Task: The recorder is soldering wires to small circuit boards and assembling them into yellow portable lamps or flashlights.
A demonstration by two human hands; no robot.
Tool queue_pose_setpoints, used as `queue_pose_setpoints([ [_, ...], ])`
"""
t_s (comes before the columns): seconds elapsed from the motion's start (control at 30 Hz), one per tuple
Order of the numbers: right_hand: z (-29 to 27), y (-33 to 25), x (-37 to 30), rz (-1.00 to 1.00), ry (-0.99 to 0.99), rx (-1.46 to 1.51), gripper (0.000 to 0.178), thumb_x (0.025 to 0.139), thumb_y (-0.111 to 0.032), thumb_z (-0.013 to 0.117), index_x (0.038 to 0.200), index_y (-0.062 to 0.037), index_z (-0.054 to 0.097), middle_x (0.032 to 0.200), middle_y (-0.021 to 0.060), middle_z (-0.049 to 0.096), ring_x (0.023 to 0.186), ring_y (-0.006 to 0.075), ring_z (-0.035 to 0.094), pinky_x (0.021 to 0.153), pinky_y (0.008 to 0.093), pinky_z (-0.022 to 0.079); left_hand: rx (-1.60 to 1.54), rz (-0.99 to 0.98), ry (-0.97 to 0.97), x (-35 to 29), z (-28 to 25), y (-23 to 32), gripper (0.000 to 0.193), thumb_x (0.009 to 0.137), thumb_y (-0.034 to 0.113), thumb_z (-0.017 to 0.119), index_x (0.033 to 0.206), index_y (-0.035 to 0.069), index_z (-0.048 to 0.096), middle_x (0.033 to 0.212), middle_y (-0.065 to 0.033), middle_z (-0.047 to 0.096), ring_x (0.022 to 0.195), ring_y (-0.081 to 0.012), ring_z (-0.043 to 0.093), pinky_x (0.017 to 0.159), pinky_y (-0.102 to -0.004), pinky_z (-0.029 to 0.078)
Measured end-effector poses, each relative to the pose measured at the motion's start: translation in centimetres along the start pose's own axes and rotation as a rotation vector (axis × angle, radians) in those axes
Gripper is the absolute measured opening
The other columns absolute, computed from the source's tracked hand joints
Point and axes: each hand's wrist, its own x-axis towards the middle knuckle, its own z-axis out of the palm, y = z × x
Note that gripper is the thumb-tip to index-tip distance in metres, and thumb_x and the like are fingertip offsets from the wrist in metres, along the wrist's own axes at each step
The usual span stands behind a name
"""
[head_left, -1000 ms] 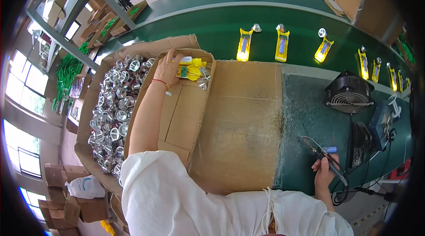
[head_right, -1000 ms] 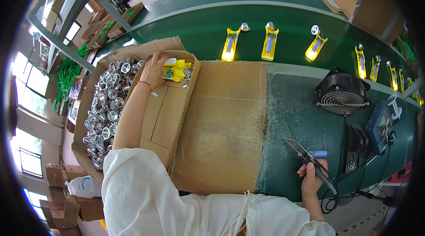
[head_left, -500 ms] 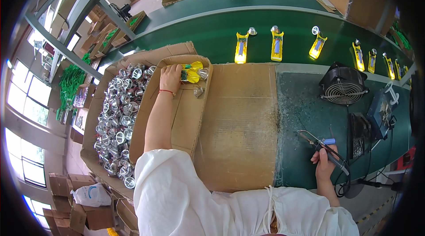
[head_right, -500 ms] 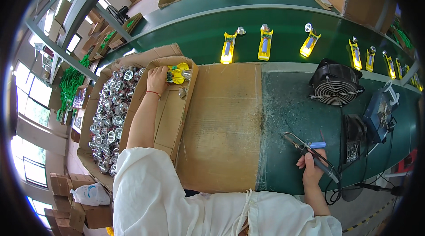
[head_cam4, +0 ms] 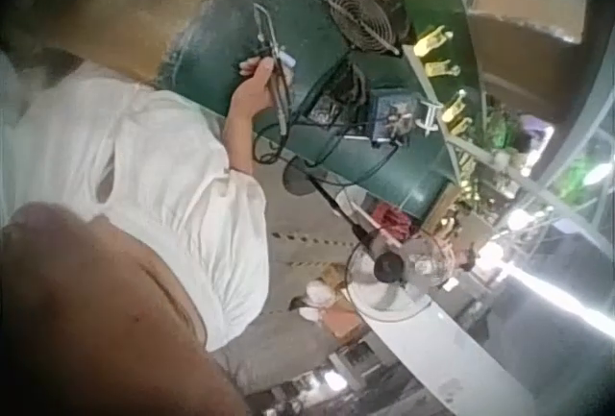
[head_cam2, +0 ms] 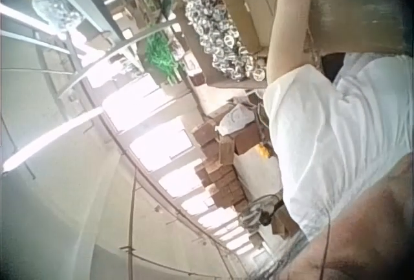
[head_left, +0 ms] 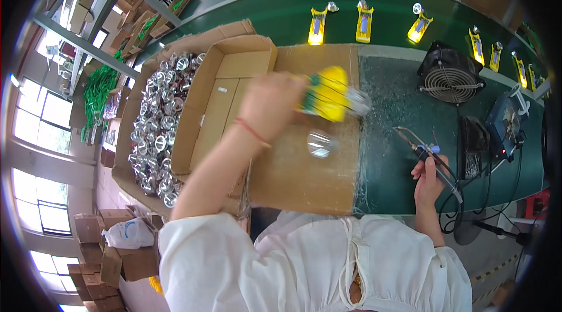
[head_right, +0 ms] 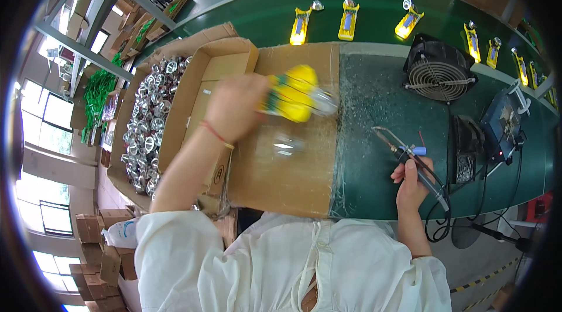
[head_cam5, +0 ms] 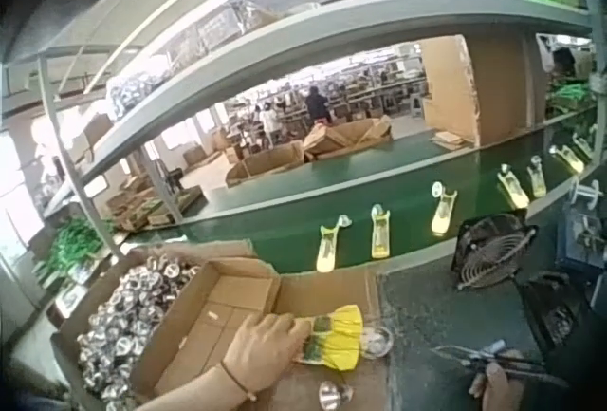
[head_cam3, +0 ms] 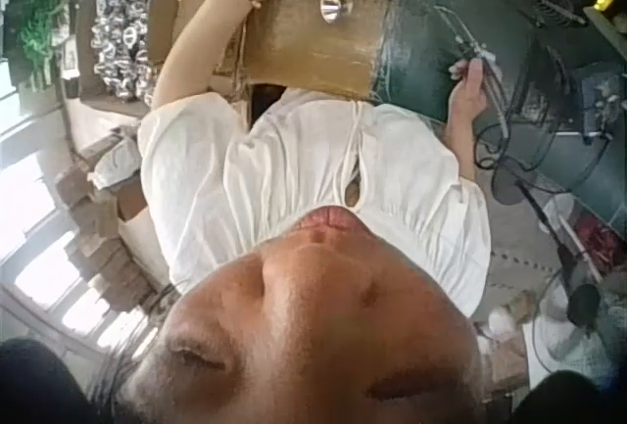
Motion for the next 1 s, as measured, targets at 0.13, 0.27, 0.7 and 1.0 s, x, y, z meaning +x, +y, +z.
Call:
queue_pose_setpoints([
  [0.13, -0.5, -1.0, -0.5, -0.02, 0.004, -0.013, 0.015, 0.085, -0.016, 0.053, 0.086, -0.0017, 0.048, 0.061, 0.0065, 0.054, 0.046, 0.0107, 0.05, 0.04, 0.0186, 0.037, 0.104, -0.014, -0.34, -1.8, 4.7, 8.8, 0.04, 0.059, 0.013, 0.069, 0.095, 0.011, 0.051, 0.097, -0.0071, 0.055, 0.087, -0.0219, 0.055, 0.07, -0.0371, 0.044],
  [0.27, -1.6, -1.4, -0.9, -0.03, -0.024, -0.041, 0.018, 0.085, -0.016, 0.053, 0.089, 0.0007, 0.048, 0.06, 0.0075, 0.053, 0.045, 0.0117, 0.05, 0.039, 0.0196, 0.037, -0.007, -0.101, -0.181, -5.1, 4.7, 11.8, 0.041, 0.058, 0.018, 0.071, 0.094, 0.009, 0.053, 0.13, -0.0103, 0.035, 0.098, -0.0227, 0.049, 0.073, -0.0349, 0.045],
  [0.7, -2.0, -2.1, -2.0, -0.003, -0.066, 0.012, 0.019, 0.084, -0.015, 0.054, 0.089, 0.0011, 0.047, 0.06, 0.0098, 0.054, 0.044, 0.0135, 0.05, 0.039, 0.0212, 0.039, -0.648, -0.262, 0.115, -7.2, 4.4, 8.9, 0.022, 0.071, 0.011, 0.066, 0.091, 0.002, 0.062, 0.081, -0.0119, 0.059, 0.076, -0.0287, 0.057, 0.067, -0.0355, 0.046],
  [1.0, -0.3, -2.4, -2.0, -0.005, -0.14, -0.027, 0.019, 0.083, -0.014, 0.055, 0.09, 0.0012, 0.046, 0.062, 0.0111, 0.055, 0.046, 0.0135, 0.052, 0.041, 0.0212, 0.041, -0.762, -0.233, 0.054, -1.5, 7.9, 9.4, 0.01, 0.071, 0.008, 0.065, 0.08, 0.004, 0.067, 0.079, -0.0084, 0.057, 0.073, -0.0239, 0.056, 0.065, -0.0316, 0.046],
])
